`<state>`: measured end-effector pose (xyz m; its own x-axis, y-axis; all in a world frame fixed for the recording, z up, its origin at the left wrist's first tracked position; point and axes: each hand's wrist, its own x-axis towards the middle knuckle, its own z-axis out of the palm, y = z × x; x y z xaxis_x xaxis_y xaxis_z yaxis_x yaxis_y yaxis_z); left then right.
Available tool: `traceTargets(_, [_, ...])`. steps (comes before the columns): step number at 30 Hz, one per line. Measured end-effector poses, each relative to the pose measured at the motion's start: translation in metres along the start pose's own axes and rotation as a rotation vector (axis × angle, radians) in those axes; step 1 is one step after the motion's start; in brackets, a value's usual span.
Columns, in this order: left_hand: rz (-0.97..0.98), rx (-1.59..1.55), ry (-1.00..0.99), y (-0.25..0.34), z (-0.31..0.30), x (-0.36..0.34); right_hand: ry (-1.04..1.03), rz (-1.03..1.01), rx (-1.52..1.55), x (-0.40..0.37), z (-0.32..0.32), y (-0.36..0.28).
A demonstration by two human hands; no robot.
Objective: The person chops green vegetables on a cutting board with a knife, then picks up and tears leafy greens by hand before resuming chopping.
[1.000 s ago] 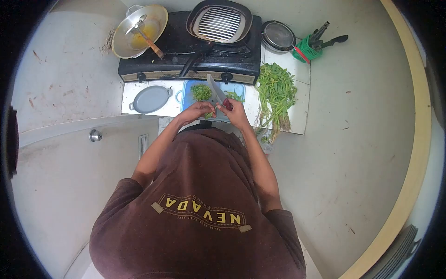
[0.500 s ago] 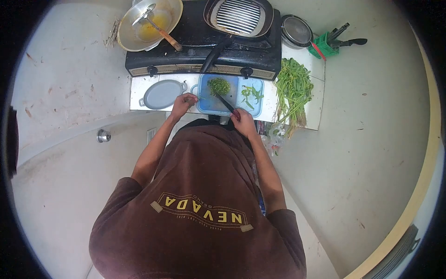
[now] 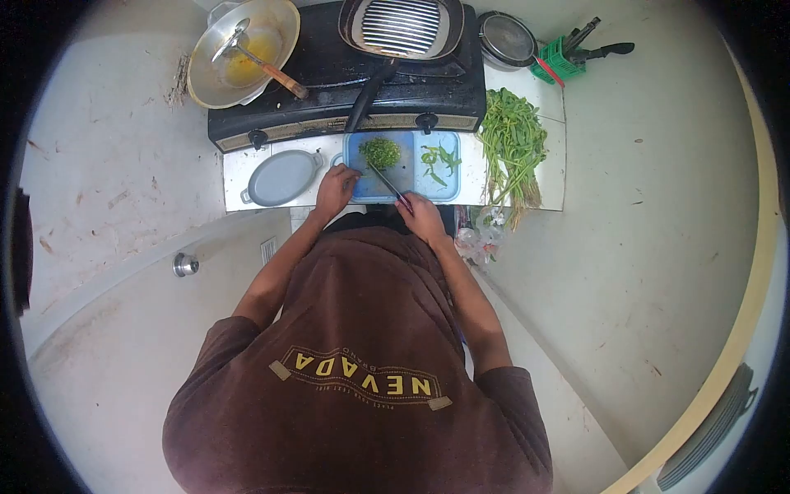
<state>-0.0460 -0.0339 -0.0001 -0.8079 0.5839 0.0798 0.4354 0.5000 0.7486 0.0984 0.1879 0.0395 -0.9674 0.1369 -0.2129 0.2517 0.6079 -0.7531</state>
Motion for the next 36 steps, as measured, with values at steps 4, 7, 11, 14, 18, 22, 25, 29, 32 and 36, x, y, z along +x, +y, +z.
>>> traceTargets(4, [0.107, 0.135, -0.043, -0.005, 0.0, -0.007, -0.023, 0.001, -0.079, 0.001, 0.007, 0.001])
traceTargets(7, [0.161, 0.115, -0.036, -0.005, 0.0, -0.006, -0.026, -0.018, -0.157, 0.002, 0.012, 0.004])
traceTargets(11, [0.179, 0.114, -0.04, -0.007, -0.001, -0.006, -0.028, -0.019, -0.243, 0.003, 0.015, -0.001])
traceTargets(14, [0.183, 0.126, -0.05, -0.007, -0.001, -0.005, -0.046, -0.04, -0.3, 0.003, 0.015, -0.005])
traceTargets(18, [0.188, 0.137, -0.068, -0.007, -0.004, -0.005, -0.055, -0.069, -0.304, 0.004, 0.017, -0.002])
traceTargets(22, [0.18, 0.184, -0.102, -0.006, -0.006, -0.006, -0.04, -0.088, -0.404, 0.007, 0.025, 0.005])
traceTargets(25, [0.183, 0.167, -0.105, -0.006, -0.007, -0.006, -0.065, -0.105, -0.5, 0.01, 0.028, 0.008])
traceTargets(29, [0.188, 0.141, -0.099, -0.006, -0.007, -0.005, -0.193, -0.038, -0.579, 0.017, 0.026, 0.0])
traceTargets(32, [0.194, 0.127, -0.095, -0.009, -0.005, -0.004, -0.205, -0.077, -0.593, 0.021, 0.026, 0.002])
traceTargets(36, [0.181, 0.095, -0.126, -0.012, -0.004, -0.004, -0.202, -0.07, -0.613, 0.015, 0.012, 0.0])
